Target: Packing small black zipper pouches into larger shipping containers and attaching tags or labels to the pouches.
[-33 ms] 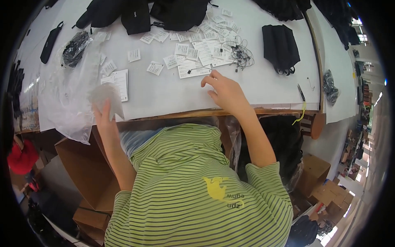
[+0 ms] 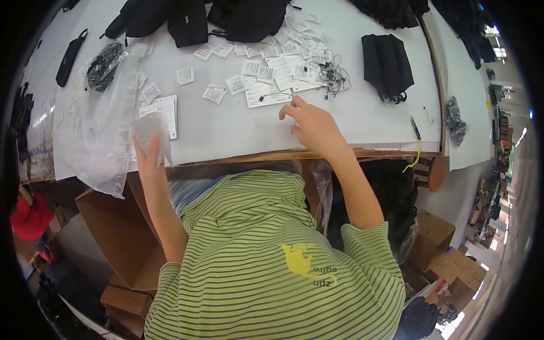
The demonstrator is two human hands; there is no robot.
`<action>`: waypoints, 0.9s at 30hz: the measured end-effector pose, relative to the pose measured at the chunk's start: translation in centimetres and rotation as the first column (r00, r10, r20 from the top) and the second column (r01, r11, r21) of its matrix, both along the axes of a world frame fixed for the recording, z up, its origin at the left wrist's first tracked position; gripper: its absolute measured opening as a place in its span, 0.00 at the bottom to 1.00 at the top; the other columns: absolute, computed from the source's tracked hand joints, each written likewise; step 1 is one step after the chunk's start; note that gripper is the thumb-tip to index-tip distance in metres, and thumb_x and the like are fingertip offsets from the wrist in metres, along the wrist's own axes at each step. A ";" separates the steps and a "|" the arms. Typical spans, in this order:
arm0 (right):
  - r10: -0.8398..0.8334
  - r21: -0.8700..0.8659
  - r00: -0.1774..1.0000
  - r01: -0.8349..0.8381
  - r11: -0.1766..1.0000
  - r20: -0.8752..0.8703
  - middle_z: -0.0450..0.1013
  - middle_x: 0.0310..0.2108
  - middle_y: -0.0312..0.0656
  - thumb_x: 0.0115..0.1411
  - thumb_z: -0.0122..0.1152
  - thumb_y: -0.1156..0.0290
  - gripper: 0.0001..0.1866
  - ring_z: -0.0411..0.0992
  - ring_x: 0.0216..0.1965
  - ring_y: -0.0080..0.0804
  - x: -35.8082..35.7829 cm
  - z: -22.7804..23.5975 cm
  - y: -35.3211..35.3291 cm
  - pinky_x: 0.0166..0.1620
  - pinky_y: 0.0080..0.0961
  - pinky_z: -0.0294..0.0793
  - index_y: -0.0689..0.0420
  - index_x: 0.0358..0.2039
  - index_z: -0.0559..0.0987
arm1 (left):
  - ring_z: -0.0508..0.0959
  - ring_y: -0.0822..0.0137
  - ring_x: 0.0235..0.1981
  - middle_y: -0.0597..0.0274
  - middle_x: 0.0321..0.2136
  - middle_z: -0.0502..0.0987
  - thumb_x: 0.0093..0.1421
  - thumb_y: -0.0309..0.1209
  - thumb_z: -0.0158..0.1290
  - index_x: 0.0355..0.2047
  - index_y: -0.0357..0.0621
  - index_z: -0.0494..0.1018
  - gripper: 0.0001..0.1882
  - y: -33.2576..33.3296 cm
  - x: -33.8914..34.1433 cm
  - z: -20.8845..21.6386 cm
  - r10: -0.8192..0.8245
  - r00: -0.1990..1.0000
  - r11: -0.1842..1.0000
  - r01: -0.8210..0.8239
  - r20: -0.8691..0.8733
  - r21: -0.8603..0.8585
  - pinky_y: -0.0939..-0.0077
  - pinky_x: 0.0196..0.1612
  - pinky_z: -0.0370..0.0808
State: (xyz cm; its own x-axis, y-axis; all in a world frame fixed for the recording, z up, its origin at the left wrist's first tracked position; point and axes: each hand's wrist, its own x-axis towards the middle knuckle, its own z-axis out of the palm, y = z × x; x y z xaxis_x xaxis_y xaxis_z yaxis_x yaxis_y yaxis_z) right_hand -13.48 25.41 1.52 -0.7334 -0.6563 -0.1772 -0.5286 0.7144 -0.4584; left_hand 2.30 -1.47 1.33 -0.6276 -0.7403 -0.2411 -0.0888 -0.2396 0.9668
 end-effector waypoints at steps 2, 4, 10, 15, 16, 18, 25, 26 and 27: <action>0.118 0.054 0.993 -0.116 0.992 -0.027 0.66 0.33 0.35 0.50 0.62 0.74 0.10 0.68 0.27 0.36 -0.4 -0.2 0.8 0.32 0.30 0.68 0.50 0.33 0.72 | 0.65 0.64 0.52 0.52 0.52 0.63 0.56 0.34 0.57 0.57 0.34 0.54 0.34 1.0 0.1 -0.3 -0.173 0.985 0.981 0.174 0.026 -0.085 0.74 0.53 0.62; 0.136 0.091 0.991 -0.135 0.987 0.001 0.67 0.32 0.35 0.51 0.61 0.74 0.08 0.70 0.30 0.36 -0.6 -1.0 1.7 0.33 0.32 0.69 0.53 0.30 0.71 | 0.63 0.64 0.52 0.53 0.50 0.62 0.52 0.36 0.61 0.57 0.36 0.52 0.39 2.1 -0.3 0.8 -0.412 0.911 0.911 0.412 0.001 0.012 0.73 0.54 0.61; 0.184 0.003 0.979 -0.185 0.983 -0.086 0.69 0.29 0.36 0.51 0.61 0.75 0.06 0.72 0.30 0.33 0.8 -1.1 2.0 0.30 0.28 0.70 0.57 0.29 0.72 | 0.66 0.68 0.46 0.58 0.43 0.64 0.47 0.31 0.64 0.54 0.41 0.55 0.38 4.5 -1.0 0.8 -0.464 0.886 0.886 0.464 0.001 0.025 0.74 0.49 0.65; 0.009 -0.421 0.919 0.172 0.891 0.395 0.74 0.27 0.32 0.54 0.58 0.77 0.04 0.69 0.24 0.18 4.1 2.7 -2.7 0.28 0.15 0.67 0.61 0.31 0.75 | 0.69 0.73 0.39 0.62 0.38 0.68 0.52 0.23 0.58 0.52 0.43 0.58 0.29 6.4 -1.5 2.0 -0.517 0.854 0.856 0.516 -0.048 -0.033 0.79 0.43 0.68; 0.008 -0.449 0.885 0.228 0.864 0.465 0.72 0.23 0.32 0.53 0.60 0.78 0.04 0.67 0.23 0.16 4.8 2.9 -3.5 0.27 0.14 0.65 0.61 0.30 0.74 | 0.69 0.73 0.39 0.62 0.38 0.68 0.52 0.23 0.58 0.52 0.43 0.58 0.29 6.5 -1.4 2.0 -0.522 0.852 0.853 0.521 -0.040 -0.031 0.79 0.43 0.68; 0.012 -0.513 0.844 0.315 0.798 0.537 0.67 0.17 0.29 0.50 0.62 0.80 0.05 0.60 0.20 0.11 5.7 3.3 -4.7 0.25 0.11 0.58 0.60 0.28 0.74 | 0.69 0.75 0.35 0.65 0.35 0.68 0.53 0.20 0.57 0.43 0.39 0.66 0.17 6.7 -1.4 2.3 -0.514 0.858 0.799 0.480 0.004 -0.363 0.83 0.39 0.66; -0.156 -0.626 0.882 0.431 0.650 0.446 0.62 0.14 0.27 0.50 0.63 0.77 0.04 0.56 0.17 0.12 6.6 5.1 -5.7 0.21 0.12 0.54 0.59 0.27 0.77 | 0.66 0.73 0.23 0.65 0.23 0.67 0.50 0.22 0.59 0.34 0.39 0.78 0.09 7.5 -0.6 3.0 -0.378 0.925 0.854 0.339 -0.025 -0.395 0.82 0.26 0.62; -0.140 -0.626 0.889 0.412 0.662 0.437 0.62 0.14 0.27 0.50 0.63 0.77 0.04 0.56 0.17 0.12 6.5 5.4 -5.7 0.21 0.12 0.54 0.59 0.27 0.77 | 0.66 0.73 0.23 0.65 0.23 0.67 0.50 0.22 0.59 0.34 0.39 0.78 0.09 7.4 -0.5 3.1 -0.382 0.924 0.852 0.344 -0.020 -0.395 0.82 0.26 0.62; -0.126 -0.627 0.896 0.393 0.673 0.426 0.62 0.14 0.27 0.50 0.64 0.77 0.03 0.56 0.17 0.11 6.4 5.5 -5.7 0.21 0.12 0.54 0.59 0.26 0.78 | 0.66 0.74 0.23 0.65 0.23 0.67 0.50 0.21 0.60 0.35 0.40 0.78 0.10 7.4 -0.5 3.3 -0.385 0.923 0.836 0.351 0.004 -0.423 0.82 0.25 0.62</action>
